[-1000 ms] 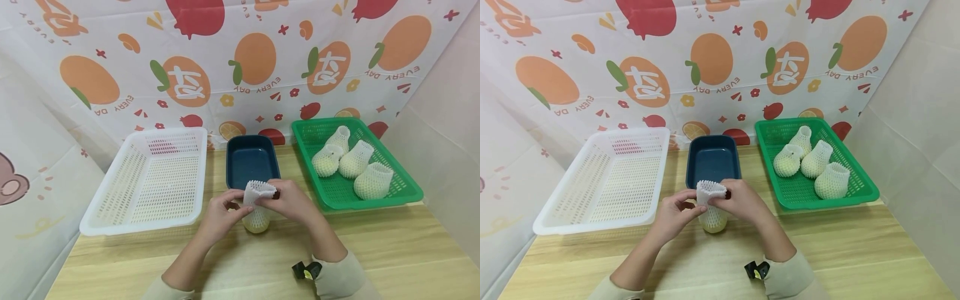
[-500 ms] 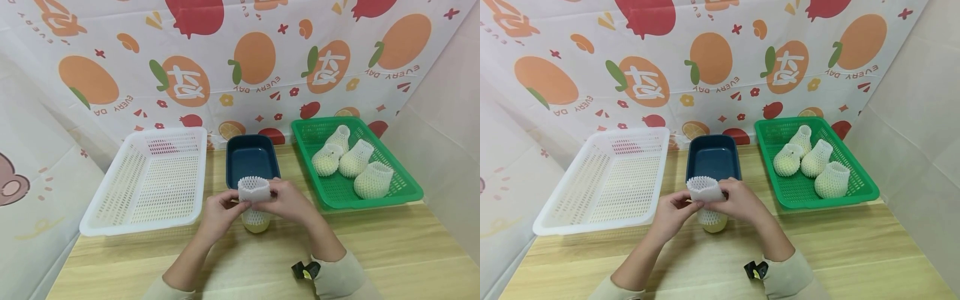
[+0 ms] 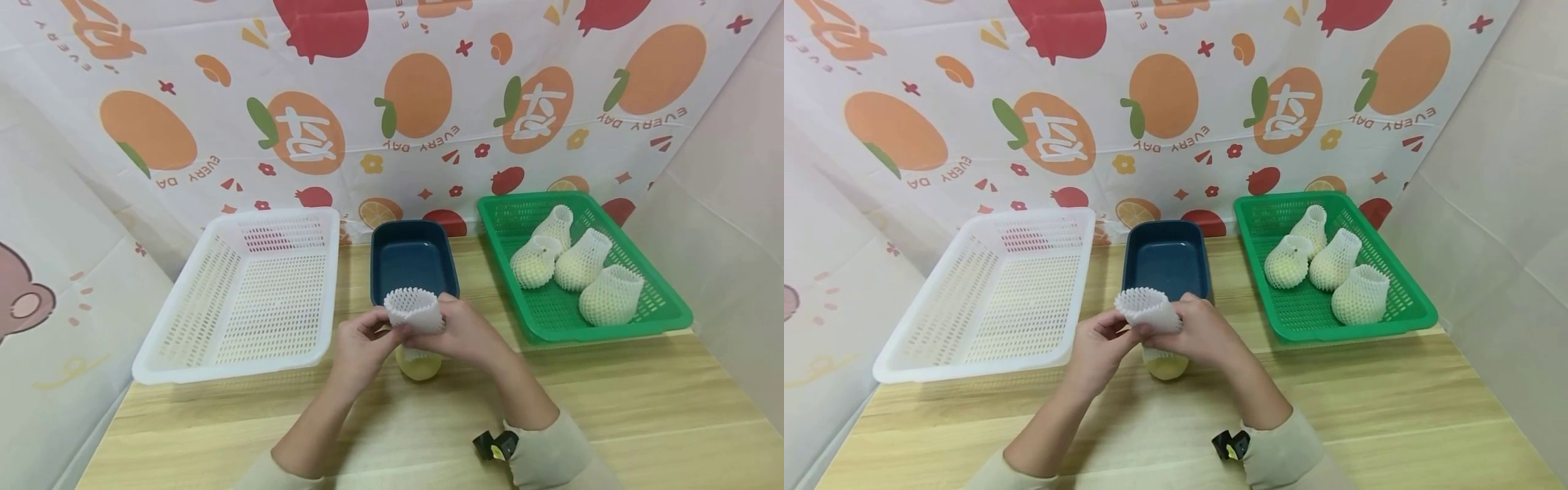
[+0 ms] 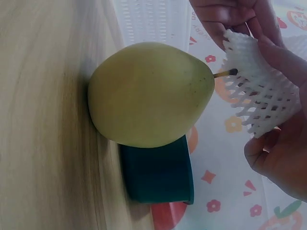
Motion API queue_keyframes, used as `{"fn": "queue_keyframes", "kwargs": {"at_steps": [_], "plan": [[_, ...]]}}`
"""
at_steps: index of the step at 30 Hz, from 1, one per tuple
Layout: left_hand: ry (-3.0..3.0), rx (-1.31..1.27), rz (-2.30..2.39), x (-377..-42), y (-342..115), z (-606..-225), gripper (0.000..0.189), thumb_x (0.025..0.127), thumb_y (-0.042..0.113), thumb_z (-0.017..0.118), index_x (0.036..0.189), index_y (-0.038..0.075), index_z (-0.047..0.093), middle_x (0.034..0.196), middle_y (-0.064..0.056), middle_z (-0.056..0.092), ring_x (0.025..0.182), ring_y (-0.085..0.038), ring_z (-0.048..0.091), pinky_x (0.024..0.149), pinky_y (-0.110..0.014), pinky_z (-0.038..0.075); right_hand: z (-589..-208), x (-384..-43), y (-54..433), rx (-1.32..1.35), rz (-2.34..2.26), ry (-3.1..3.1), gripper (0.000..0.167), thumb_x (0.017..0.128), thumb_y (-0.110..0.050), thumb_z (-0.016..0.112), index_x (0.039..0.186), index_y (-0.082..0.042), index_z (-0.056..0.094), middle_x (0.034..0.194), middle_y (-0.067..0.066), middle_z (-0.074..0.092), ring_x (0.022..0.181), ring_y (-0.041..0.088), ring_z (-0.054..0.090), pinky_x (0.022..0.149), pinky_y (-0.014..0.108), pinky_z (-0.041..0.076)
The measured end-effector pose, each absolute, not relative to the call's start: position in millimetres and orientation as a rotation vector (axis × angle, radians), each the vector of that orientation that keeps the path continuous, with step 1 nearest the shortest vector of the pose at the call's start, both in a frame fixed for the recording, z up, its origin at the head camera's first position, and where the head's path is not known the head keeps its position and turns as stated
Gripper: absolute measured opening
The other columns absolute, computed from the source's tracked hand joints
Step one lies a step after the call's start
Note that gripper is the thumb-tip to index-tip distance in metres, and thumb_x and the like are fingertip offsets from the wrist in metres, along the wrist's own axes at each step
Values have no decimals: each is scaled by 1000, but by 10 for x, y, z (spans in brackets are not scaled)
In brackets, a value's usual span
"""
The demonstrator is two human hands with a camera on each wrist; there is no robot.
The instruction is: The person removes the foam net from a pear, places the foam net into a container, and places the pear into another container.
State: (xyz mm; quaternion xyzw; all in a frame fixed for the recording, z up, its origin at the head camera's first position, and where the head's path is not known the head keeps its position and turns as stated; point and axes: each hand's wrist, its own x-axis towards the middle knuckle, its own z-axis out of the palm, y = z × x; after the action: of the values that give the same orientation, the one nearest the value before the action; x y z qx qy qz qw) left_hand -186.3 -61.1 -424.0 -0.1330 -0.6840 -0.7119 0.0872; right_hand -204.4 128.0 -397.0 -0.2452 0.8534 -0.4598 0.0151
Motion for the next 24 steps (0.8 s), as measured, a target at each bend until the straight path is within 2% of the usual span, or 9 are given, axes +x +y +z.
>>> {"fn": "queue_keyframes", "kwargs": {"at_steps": [3,7,10,13,19,21,24], "plan": [[-1982,-420,-2131,-1865,-575,-4227,19,79,-6,77,96,-8,72,99,-10,72,93,-15,68,80,-32,59,-3961,-2040,1274,-789,-1408,2720,44,78,-32,84,116,-14,71,112,2,69,98,16,62,84,33,56],[-1952,-480,-2101,-1879,-539,-4198,20,78,-8,77,97,-5,74,101,-14,69,97,-16,67,83,-34,58,-3950,-2049,1260,-844,-1360,2832,36,78,-26,84,110,-12,74,98,-2,71,86,13,57,74,28,53],[-1989,-523,-2036,-1877,-538,-4151,19,78,-7,77,97,-4,74,100,-11,67,94,-15,65,81,-29,59,-3935,-2060,1253,-894,-1342,2886,29,79,-23,84,104,-11,75,86,-4,70,77,12,52,64,25,49],[-2072,-550,-1956,-1866,-557,-4098,23,77,-1,81,99,0,74,100,-7,65,91,-15,64,81,-27,58,-3913,-2057,1257,-913,-1335,2898,26,80,-20,83,103,-9,75,84,-3,69,75,12,50,62,23,48],[-2250,-563,-1857,-1853,-558,-3995,38,74,16,87,109,14,73,113,2,63,103,-18,60,89,-33,54,-3905,-2002,1272,-904,-1358,2857,26,80,-18,82,102,-6,75,86,2,69,75,13,54,63,23,51],[-2293,-545,-1866,-1856,-536,-3962,40,74,19,88,110,16,71,113,3,65,103,-17,61,87,-33,55,-3916,-1987,1269,-886,-1387,2825,27,80,-18,82,103,-7,74,90,2,70,78,13,57,67,25,53],[-2336,-498,-1916,-1877,-485,-3902,39,74,20,87,109,13,70,107,-2,70,95,-18,64,82,-34,56,-3918,-1974,1257,-808,-1460,2742,30,80,-20,82,107,-10,73,102,2,71,88,14,62,77,29,56]]}}
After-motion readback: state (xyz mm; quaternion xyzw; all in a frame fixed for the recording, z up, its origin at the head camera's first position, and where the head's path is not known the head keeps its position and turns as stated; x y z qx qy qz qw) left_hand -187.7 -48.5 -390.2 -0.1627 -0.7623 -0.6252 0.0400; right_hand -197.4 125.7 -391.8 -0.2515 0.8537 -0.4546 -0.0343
